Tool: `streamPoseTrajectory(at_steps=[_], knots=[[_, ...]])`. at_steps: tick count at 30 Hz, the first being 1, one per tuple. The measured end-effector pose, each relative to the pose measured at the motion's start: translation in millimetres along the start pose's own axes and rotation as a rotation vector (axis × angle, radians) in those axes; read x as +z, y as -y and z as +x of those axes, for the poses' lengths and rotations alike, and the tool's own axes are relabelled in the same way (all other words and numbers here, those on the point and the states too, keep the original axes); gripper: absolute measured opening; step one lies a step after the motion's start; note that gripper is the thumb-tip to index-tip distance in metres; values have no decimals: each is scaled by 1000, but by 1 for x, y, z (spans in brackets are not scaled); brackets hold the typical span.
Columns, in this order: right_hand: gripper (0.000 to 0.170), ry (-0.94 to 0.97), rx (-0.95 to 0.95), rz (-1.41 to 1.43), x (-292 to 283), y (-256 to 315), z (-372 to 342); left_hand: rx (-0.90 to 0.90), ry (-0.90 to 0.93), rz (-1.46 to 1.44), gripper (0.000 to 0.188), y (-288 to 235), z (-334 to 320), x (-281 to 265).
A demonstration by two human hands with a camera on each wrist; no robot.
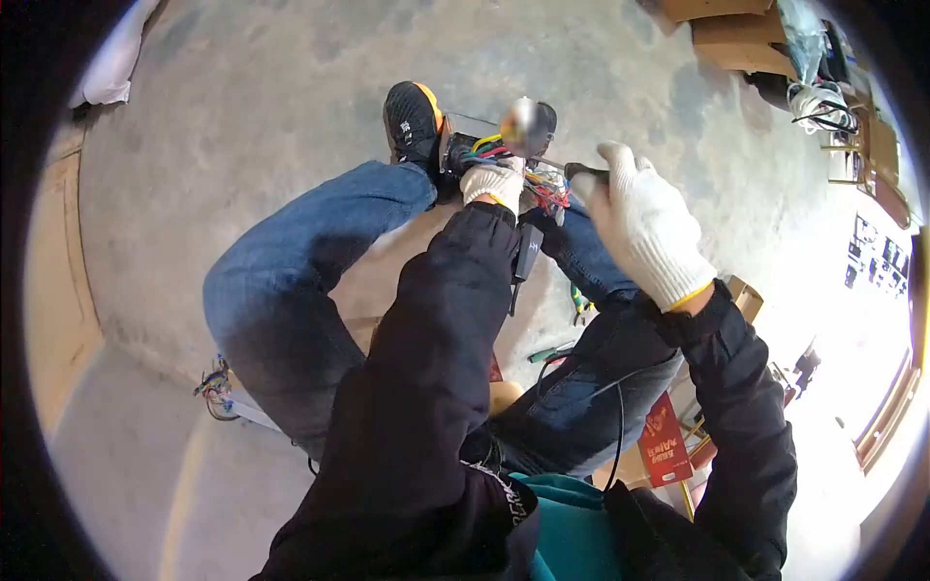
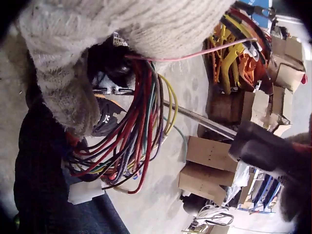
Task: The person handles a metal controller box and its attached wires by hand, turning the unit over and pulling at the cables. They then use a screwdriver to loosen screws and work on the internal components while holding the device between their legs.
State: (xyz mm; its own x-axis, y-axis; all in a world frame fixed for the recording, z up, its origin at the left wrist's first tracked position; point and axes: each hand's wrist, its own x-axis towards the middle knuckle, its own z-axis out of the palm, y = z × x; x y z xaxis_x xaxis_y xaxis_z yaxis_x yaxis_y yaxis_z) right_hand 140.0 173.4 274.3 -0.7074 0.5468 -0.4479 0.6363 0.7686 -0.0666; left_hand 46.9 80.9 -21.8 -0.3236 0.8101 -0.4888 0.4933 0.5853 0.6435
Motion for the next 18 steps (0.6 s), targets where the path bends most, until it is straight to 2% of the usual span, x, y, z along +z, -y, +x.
streamPoseTrajectory(at_steps=[2,3,4,7,9,11,12,13,14,15,16,17,18], knots=[[27,-30,-52,42,-9,12,-8,-385,124,-343,68,-3,11,1],[26,-101,-202,-17,-2,8,-10,-59,12,-25,57,5,-4,7],[26,-97,-201,-11,0,11,-10,-6,61,85,42,-24,-25,-35],[26,-53,-215,-50,2,18,-7,-20,-11,0,36,-28,-22,-38],[26,-112,-66,73,7,18,-1,-128,73,-17,38,-31,-22,-37],[29,-106,61,162,5,16,7,-155,32,-98,39,-29,-23,-32],[29,-113,63,160,0,16,4,-185,-7,-180,41,-27,-19,-28],[30,-109,-40,111,-7,17,-2,-371,130,-356,38,-42,-15,-47],[30,-101,-146,62,-10,16,-4,-371,125,-358,38,-47,-19,-60],[30,-126,-249,-109,-2,11,-5,-201,133,-119,36,-50,-31,-67],[30,-113,-251,-105,1,12,-8,-31,148,116,35,-48,-40,-65],[30,-58,-211,-121,4,14,-9,-33,18,98,32,-39,-32,-51],[31,-12,-173,-139,4,15,-7,-37,16,97,32,-30,-24,-39]])
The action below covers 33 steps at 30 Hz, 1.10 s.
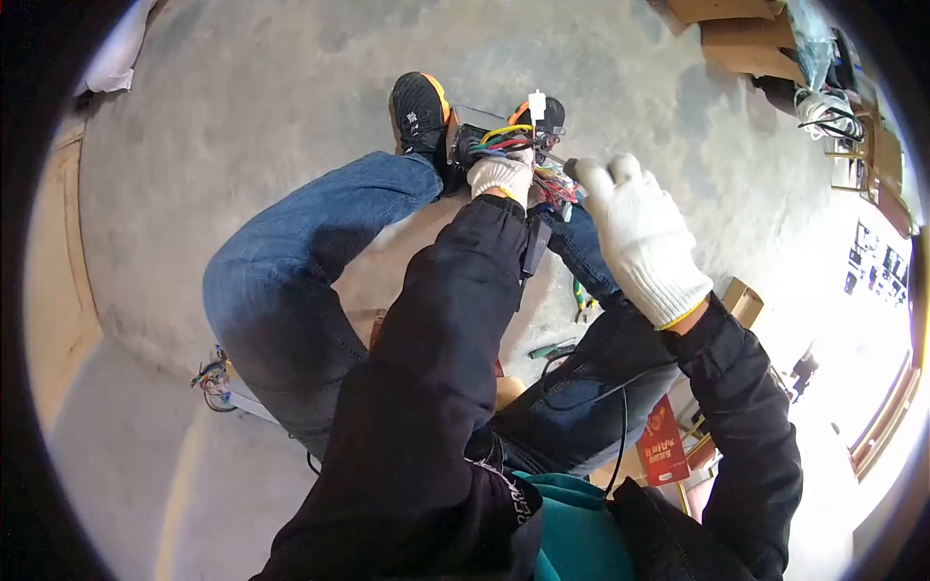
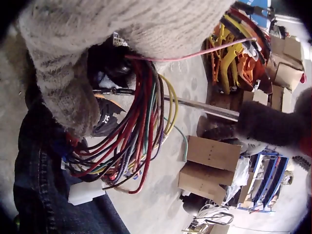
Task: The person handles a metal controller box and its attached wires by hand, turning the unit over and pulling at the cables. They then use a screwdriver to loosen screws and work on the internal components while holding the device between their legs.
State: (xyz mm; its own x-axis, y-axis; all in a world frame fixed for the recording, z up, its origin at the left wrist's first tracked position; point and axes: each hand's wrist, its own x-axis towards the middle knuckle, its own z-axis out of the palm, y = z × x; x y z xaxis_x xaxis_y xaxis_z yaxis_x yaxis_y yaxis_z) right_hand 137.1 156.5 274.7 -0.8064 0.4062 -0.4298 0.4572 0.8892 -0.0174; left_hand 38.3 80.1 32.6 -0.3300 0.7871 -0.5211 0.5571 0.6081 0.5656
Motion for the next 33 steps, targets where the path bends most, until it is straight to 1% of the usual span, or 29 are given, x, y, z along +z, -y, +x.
streamPoseTrajectory(at_steps=[1,3,4,5,6,7,8,10,11,12,13,14,15,16,17,18,19,20,21,22,24,25,26,27,28,30,31,32,33], knots=[[31,2,-3,0,-2,1,3,7,25,28,32,0,1,0],[34,143,347,328,-9,2,10,13,47,33,32,0,0,1],[34,137,353,324,-10,-1,10,21,44,32,32,7,12,21],[34,66,345,330,-9,-2,9,-113,73,-239,35,3,14,16],[35,-3,334,338,-10,-3,9,-250,104,-509,43,0,16,12],[31,37,228,280,-16,-3,1,-272,37,-342,41,-4,14,10],[31,40,224,281,-13,-4,2,-278,38,-342,41,-4,11,5],[32,43,-6,13,-5,-4,0,-41,29,21,41,-3,0,1],[27,56,1,1,-4,0,1,-11,50,78,40,-5,-2,-2],[27,55,0,-2,-6,2,5,-11,48,75,40,-3,0,0],[25,107,159,159,-9,2,11,26,1,62,32,-1,0,1],[24,159,322,321,-11,2,13,67,-43,49,30,4,1,9],[24,152,325,318,-11,0,14,48,-73,-82,29,9,4,16],[25,95,344,341,-10,-3,16,-6,-35,-44,29,9,8,18],[25,42,365,365,-10,-4,15,-42,-19,-82,30,9,11,21],[25,39,373,366,-13,-4,11,-82,1,-121,31,12,13,26],[26,52,215,283,-20,-2,5,-80,1,-119,31,15,15,27],[27,68,57,200,-22,-1,3,-29,-15,-73,32,14,13,22],[28,19,-44,42,-14,-1,3,21,-25,-31,32,13,8,19],[28,28,-40,41,-14,2,1,8,-73,-97,32,9,4,16],[24,42,15,121,-18,9,4,-124,-68,-160,30,7,10,23],[21,-3,121,225,-14,9,6,-125,-71,-160,30,10,11,25],[21,-4,123,226,-10,6,9,-81,-66,-138,30,14,11,26],[22,-29,163,249,-7,1,14,-34,-62,-114,29,22,14,37],[23,-58,206,272,-7,-2,15,-86,-9,-434,29,39,37,74],[24,-54,217,312,-12,-3,12,-244,33,-1105,29,78,87,161],[24,-86,66,206,-12,-3,8,-117,-58,-1186,31,73,75,147],[23,-111,-86,103,-11,-1,5,-42,-26,-820,32,54,50,104],[25,-83,-131,26,-9,1,3,34,-24,-385,32,32,23,55]])
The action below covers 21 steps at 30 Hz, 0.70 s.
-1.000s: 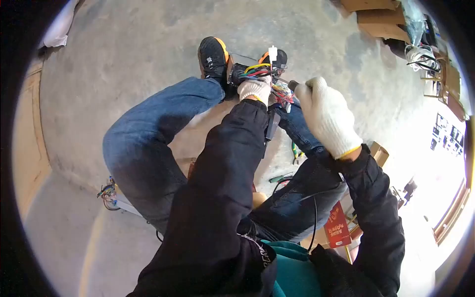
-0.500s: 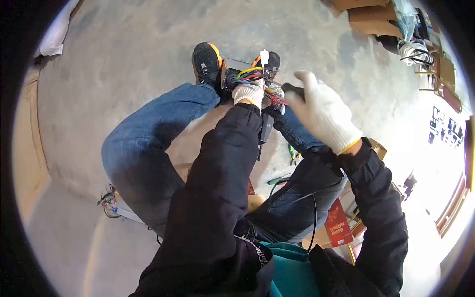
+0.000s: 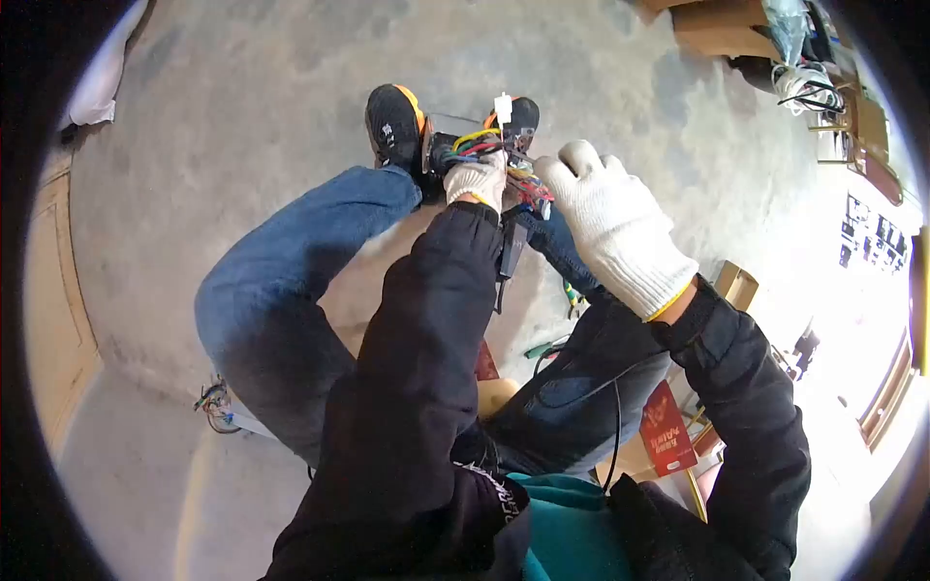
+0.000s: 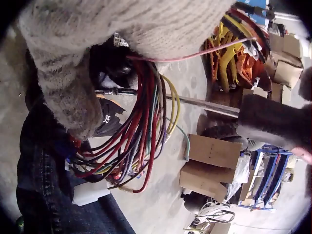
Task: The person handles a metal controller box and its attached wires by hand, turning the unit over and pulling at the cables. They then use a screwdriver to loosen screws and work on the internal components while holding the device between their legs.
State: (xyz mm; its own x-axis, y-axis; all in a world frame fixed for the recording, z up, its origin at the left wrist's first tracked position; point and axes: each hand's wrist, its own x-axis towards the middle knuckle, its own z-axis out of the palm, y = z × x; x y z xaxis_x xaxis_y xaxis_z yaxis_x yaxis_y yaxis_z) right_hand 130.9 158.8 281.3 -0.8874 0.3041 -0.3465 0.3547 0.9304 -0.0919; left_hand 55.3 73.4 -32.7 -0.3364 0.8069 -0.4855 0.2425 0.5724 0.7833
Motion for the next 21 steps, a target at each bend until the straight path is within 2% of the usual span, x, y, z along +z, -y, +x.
streamPoseTrajectory(at_steps=[1,2,3,4,5,6,7,9,11,13,14,17,19,21], knots=[[25,10,1,7,3,2,-3,79,-7,363,33,-42,-26,-39],[26,36,88,71,4,3,-2,-59,48,354,36,-43,-17,-36],[27,57,172,132,3,4,2,-62,40,355,36,-40,-15,-36],[27,55,169,134,3,6,5,-40,19,314,38,-37,-16,-36],[27,82,254,136,1,10,7,-15,4,274,39,-35,-18,-33],[27,104,343,136,-2,12,8,-289,158,-195,42,10,18,-1],[27,97,351,136,-4,13,6,-281,161,-188,42,11,17,0],[26,104,161,39,-4,14,4,107,-6,382,41,-5,0,-15],[26,48,85,-37,8,10,1,-66,40,344,38,-28,-10,-24],[26,60,36,-77,13,7,-1,-137,62,329,37,-26,-3,-22],[26,57,29,-72,13,6,0,-144,58,332,37,-25,-4,-22],[23,104,121,18,13,6,3,17,-10,402,35,-19,-10,-19],[22,115,153,80,12,5,5,-5,-49,317,35,-26,-15,-22],[21,129,189,139,9,8,6,-167,29,284,34,-55,-20,-39]])
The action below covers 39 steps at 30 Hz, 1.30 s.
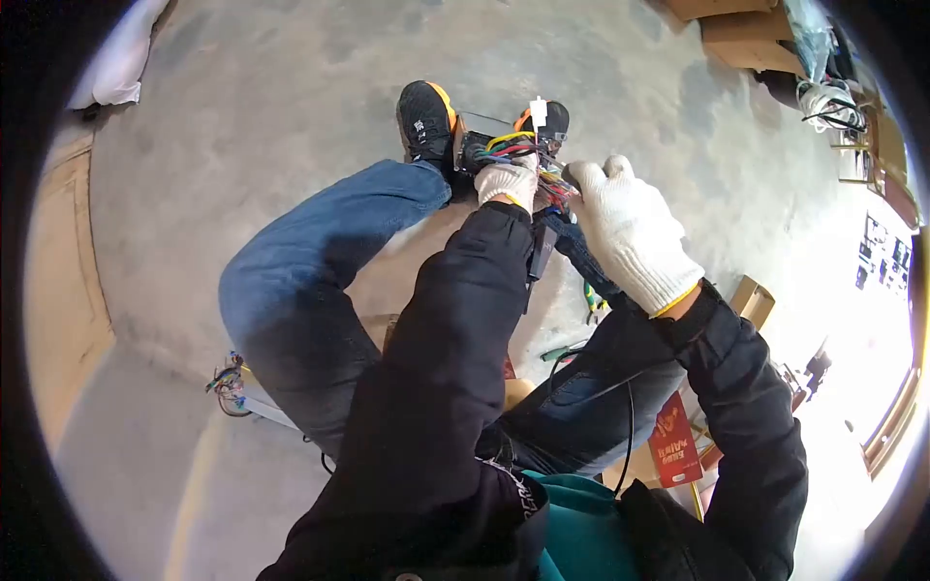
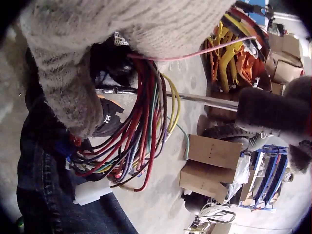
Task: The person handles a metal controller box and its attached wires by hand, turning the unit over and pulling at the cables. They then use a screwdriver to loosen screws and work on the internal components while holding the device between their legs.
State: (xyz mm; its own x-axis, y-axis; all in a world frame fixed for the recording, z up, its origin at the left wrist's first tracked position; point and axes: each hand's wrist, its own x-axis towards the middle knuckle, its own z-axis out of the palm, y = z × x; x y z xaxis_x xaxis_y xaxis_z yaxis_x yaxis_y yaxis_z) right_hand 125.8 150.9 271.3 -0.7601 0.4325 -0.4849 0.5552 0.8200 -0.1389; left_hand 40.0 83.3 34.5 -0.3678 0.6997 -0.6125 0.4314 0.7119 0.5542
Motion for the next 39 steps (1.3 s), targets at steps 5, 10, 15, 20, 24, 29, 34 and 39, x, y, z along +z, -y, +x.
streamPoseTrajectory(at_steps=[5,10,15,20,24,29,34,39], knots=[[24,-82,162,90,-1,7,-3,44,-49,53,36,3,2,9],[25,-97,168,125,1,1,0,67,-56,109,38,7,10,20],[26,-155,166,138,8,-1,0,13,-57,0,40,9,12,26],[24,-192,181,118,10,2,2,64,-89,103,39,5,10,21],[23,-205,130,117,10,-13,0,154,-52,151,31,-2,-6,-1],[29,-219,144,172,-24,-19,-20,199,7,-58,50,14,-24,-17],[41,-309,540,1024,-52,-49,-62,-346,195,-1131,54,10,-96,-74],[39,-387,548,2064,12,-51,-94,-325,-105,-897,42,132,-65,-13]])
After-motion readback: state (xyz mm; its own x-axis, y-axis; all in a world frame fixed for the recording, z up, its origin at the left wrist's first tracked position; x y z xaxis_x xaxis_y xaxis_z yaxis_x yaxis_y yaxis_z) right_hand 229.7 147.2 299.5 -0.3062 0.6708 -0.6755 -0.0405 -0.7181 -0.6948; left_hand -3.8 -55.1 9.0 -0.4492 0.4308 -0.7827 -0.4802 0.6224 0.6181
